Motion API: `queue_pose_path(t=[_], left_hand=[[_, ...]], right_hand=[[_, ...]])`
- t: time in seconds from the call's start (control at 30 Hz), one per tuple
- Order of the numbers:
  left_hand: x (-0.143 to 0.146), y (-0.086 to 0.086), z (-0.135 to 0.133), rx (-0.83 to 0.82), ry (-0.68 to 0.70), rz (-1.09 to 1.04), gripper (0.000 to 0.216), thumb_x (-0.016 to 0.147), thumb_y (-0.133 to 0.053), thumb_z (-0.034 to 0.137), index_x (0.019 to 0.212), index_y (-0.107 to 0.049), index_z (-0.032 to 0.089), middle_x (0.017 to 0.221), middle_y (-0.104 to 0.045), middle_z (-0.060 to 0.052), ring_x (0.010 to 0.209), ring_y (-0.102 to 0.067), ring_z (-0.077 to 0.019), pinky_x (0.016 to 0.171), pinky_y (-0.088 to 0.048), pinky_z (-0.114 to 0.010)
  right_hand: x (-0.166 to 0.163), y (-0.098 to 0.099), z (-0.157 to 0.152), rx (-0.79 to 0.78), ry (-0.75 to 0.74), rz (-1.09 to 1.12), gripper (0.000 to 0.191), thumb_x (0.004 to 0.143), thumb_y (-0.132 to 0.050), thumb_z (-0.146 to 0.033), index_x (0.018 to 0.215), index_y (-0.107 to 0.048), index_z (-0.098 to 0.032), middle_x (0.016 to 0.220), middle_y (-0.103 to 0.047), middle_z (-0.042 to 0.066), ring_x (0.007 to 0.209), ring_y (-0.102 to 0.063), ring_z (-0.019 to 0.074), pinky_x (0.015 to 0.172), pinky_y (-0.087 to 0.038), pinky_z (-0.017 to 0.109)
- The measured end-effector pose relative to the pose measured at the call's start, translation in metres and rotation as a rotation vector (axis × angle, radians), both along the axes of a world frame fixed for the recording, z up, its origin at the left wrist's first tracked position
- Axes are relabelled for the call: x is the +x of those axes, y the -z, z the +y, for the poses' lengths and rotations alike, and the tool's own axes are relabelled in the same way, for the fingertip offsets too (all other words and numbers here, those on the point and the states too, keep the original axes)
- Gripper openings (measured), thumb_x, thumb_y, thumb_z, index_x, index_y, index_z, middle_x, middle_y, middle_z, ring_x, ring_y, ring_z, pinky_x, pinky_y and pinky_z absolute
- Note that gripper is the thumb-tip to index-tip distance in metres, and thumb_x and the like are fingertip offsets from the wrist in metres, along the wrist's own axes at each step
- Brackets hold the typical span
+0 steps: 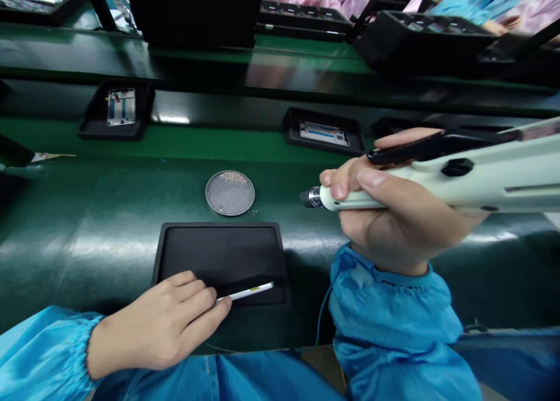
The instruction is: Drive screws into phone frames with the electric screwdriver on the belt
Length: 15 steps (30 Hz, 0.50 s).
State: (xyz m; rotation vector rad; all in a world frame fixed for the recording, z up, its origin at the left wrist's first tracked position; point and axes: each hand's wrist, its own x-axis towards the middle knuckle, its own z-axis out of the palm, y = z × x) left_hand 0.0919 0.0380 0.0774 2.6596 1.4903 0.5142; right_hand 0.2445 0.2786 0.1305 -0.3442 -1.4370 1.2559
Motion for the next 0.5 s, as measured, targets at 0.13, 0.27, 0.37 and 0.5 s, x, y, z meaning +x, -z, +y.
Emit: queue_pose_path(t=[0.13, 0.27, 0.37, 0.5], left_hand=[[0.003, -0.003, 0.003, 0.003, 0.005, 0.002, 0.031, 0.094, -0.042, 0.005, 0.119, -0.06, 0.004, 0.089, -0.066, -0.013, 0.077, -0.061, -0.0225, 0.068, -0.053, -0.038], [0.007, -0.006, 0.007, -0.064, 0.022, 0.061, 0.039, 0.092, -0.043, 0.004, 0.129, -0.054, 0.005, 0.088, -0.064, -0.012, 0.072, -0.059, -0.0218, 0.064, -0.051, -0.037], [0.01, -0.009, 0.009, -0.1, 0.025, 0.075, 0.039, 0.09, -0.043, 0.004, 0.128, -0.054, 0.006, 0.086, -0.063, -0.01, 0.071, -0.059, -0.0219, 0.063, -0.051, -0.038], [0.01, -0.009, 0.011, -0.113, 0.024, 0.058, 0.038, 0.09, -0.043, 0.004, 0.126, -0.055, 0.006, 0.083, -0.061, -0.009, 0.069, -0.058, -0.0214, 0.062, -0.05, -0.037]], right_hand=[[0.0, 0.001, 0.0, 0.0, 0.007, -0.003, 0.02, 0.07, -0.072, -0.019, 0.082, -0.061, -0.03, 0.049, -0.043, -0.007, 0.041, -0.048, 0.0152, 0.048, -0.042, 0.036], [0.0, 0.0, -0.001, -0.039, -0.019, 0.014, 0.02, 0.068, -0.072, -0.017, 0.074, -0.056, -0.028, 0.049, -0.046, -0.007, 0.042, -0.048, 0.0145, 0.049, -0.041, 0.035], [0.0, -0.002, -0.003, -0.073, -0.012, 0.004, 0.022, 0.066, -0.074, -0.019, 0.072, -0.054, -0.028, 0.048, -0.045, -0.007, 0.041, -0.048, 0.0148, 0.048, -0.04, 0.036], [-0.002, -0.004, -0.004, -0.058, 0.045, -0.03, 0.019, 0.066, -0.074, -0.026, 0.074, -0.058, -0.029, 0.045, -0.042, -0.007, 0.041, -0.046, 0.0166, 0.047, -0.041, 0.038]])
